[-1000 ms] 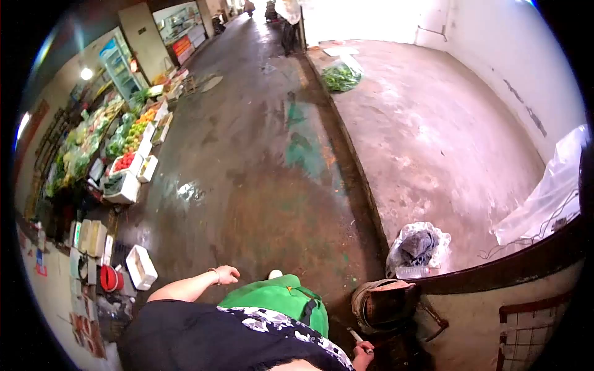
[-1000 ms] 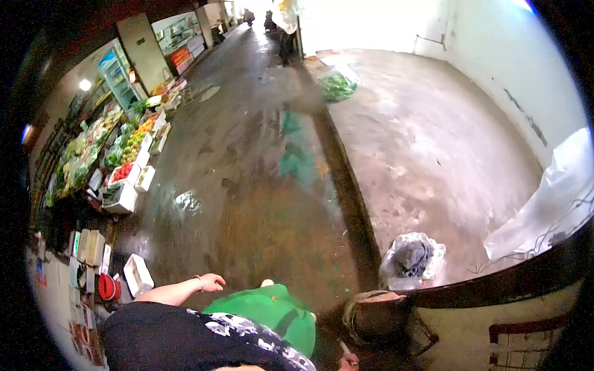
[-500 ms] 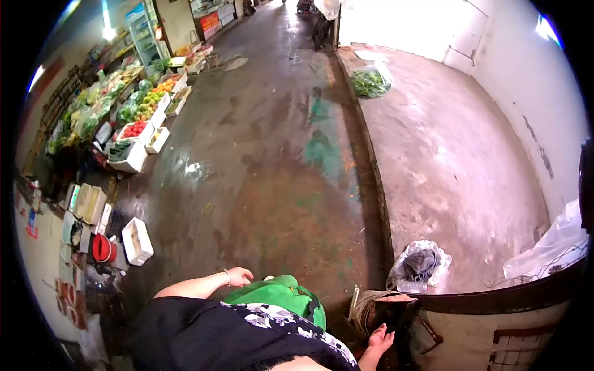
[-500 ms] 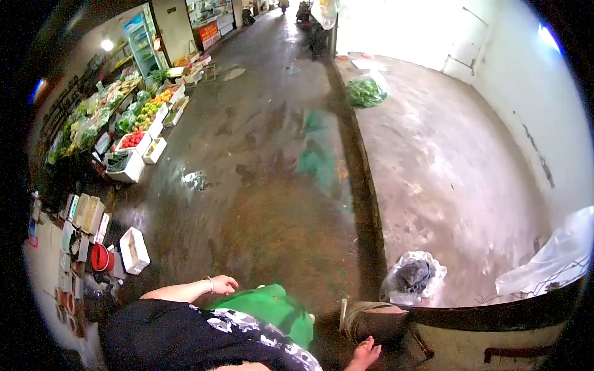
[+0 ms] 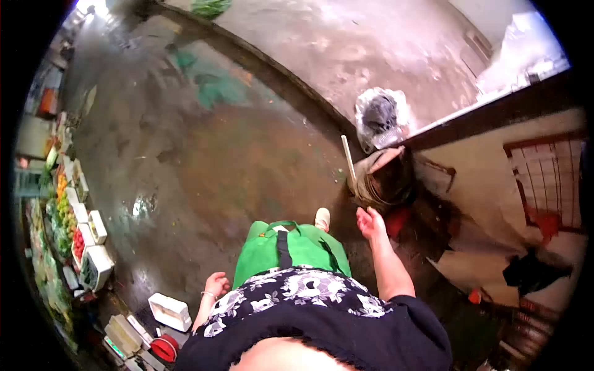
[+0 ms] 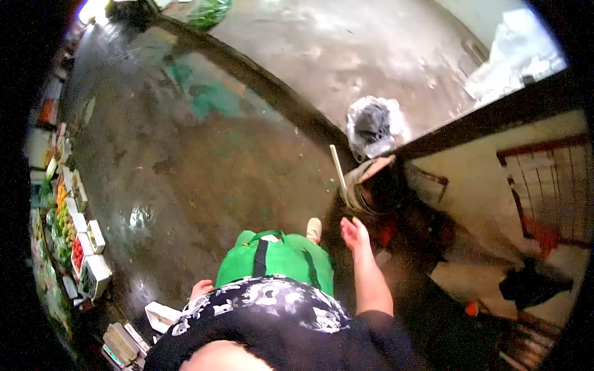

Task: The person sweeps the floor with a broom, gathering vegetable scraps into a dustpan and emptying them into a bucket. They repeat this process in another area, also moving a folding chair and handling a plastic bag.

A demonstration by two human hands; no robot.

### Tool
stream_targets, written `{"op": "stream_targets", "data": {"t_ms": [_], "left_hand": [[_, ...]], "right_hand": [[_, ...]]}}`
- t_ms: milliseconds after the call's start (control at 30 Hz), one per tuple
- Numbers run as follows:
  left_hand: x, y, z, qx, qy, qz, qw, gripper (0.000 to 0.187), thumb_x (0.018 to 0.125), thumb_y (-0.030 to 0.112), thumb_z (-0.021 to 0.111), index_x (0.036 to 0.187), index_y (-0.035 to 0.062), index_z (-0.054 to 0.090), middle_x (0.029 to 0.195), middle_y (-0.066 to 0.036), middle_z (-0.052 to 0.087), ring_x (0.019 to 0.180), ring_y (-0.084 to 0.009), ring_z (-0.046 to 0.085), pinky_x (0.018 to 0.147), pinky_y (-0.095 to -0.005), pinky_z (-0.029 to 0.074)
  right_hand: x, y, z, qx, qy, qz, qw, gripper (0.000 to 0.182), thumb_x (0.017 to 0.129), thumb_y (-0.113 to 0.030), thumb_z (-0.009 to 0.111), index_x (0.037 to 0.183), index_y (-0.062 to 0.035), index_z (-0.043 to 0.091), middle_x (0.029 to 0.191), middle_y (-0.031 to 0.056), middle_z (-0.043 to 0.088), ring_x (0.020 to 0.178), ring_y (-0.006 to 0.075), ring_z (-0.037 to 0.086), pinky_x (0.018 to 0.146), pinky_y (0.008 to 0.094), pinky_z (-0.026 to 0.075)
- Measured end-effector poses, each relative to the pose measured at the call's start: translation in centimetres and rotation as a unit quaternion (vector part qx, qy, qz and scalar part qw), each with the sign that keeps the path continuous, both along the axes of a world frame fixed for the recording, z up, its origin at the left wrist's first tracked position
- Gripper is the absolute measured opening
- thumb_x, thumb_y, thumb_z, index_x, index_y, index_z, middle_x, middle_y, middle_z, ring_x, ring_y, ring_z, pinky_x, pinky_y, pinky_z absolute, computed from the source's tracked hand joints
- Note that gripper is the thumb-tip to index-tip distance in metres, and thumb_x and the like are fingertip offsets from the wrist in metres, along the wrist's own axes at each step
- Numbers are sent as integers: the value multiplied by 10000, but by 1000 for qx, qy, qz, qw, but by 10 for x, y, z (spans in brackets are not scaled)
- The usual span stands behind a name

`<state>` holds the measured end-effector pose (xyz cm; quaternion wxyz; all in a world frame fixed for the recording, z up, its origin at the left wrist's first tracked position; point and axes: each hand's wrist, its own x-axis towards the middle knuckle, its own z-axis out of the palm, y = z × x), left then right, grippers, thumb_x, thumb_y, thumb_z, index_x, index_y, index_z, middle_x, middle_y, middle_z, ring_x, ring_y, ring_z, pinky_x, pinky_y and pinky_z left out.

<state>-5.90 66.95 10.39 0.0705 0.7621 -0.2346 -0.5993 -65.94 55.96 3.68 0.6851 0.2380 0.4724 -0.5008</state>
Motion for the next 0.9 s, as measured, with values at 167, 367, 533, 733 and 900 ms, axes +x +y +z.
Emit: {"op": "stream_targets", "data": {"t_ms": [167,367,533,733,900], "left_hand": [[8,-22,4,33,-14,88,995,373,789,81,559,1152,40,486,813,-47,611,590,-135,577,457,-250,460],[-28,-92,4,-19,21,96,995,388,767,131,607,1143,78,525,843,-44,616,655,-129,583,501,-258,461],[-63,-133,-17,-60,1,126,990,373,766,160,618,1126,90,551,852,-40,627,668,-136,587,518,-290,468],[-117,-159,-48,-134,-19,69,988,321,777,182,621,1080,77,598,939,-69,645,801,-154,607,687,-294,486],[-139,-181,-40,-131,-76,55,987,331,799,245,614,1078,66,605,987,-92,642,882,-174,601,798,-307,467]], "right_hand": [[25,8,11,-9,57,90,994,272,765,-177,655,944,13,580,884,121,650,775,208,628,652,259,535],[0,-30,-33,39,-7,223,974,342,864,-291,453,847,32,565,738,118,629,581,201,570,575,277,481],[-22,-106,-48,-3,198,402,894,227,842,-118,511,975,58,561,855,180,622,735,270,622,683,362,503],[-56,-246,-57,-115,209,475,847,174,773,-11,449,882,100,528,660,183,589,472,260,559,455,348,495],[-18,-405,-28,-100,345,504,786,237,760,-17,439,993,-35,482,606,147,531,476,246,546,379,324,435]]}}
